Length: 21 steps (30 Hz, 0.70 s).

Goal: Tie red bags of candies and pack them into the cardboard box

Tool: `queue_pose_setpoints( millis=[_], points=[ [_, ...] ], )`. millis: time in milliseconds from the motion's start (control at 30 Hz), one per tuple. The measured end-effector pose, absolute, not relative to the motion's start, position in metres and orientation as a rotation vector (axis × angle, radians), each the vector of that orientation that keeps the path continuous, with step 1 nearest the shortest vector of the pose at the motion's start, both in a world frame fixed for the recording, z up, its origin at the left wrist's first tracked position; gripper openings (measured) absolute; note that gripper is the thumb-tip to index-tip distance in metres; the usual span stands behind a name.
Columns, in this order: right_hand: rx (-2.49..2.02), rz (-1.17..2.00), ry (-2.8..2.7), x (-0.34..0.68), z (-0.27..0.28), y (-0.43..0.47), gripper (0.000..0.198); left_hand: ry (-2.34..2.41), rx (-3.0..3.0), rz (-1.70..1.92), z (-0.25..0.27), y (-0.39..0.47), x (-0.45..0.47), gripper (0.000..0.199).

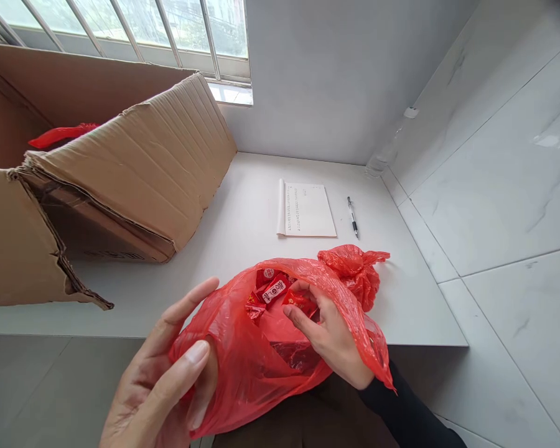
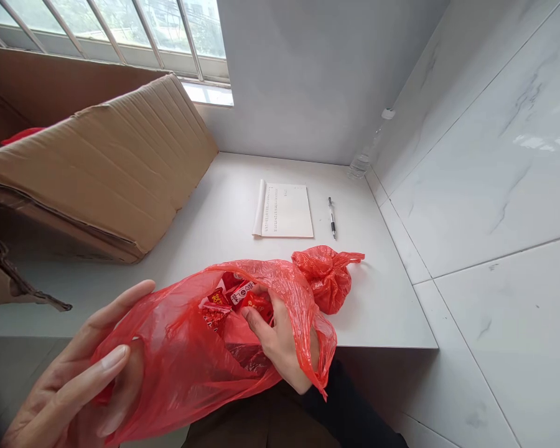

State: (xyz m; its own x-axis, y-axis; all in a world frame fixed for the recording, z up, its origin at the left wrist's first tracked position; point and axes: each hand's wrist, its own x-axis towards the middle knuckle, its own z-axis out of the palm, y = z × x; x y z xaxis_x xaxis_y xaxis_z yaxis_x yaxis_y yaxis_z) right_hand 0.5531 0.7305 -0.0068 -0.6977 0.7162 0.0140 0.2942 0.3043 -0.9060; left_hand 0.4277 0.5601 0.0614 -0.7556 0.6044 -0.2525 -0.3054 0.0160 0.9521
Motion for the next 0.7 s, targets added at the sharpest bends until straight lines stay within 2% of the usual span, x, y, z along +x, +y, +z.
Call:
queue_pose_setpoints(
  millis=[133, 300, 500, 700],
  points=[
    [-0.947, 1.622, -2.125, 0.555, 0.003, 0.728, 0.035, 1.645, 0.322, 1.81, 0.061, 0.559, 0.429, 0.06],
    [-0.943, 1.621, -2.127, 0.558, 0.002, 0.723, 0.028, 1.649, 0.301, 1.801, 0.059, 0.556, 0.427, 0.063],
    [-0.907, 1.446, -2.299, 0.555, 0.003, 0.722, 0.029, 1.702, 0.324, 1.821, 0.056, 0.557, 0.428, 0.067],
    [-0.983, 0.913, -2.927, 0.538, 0.021, 0.716, 0.029, 1.752, 0.082, 1.758, 0.078, 0.566, 0.437, 0.071]
  ],
)
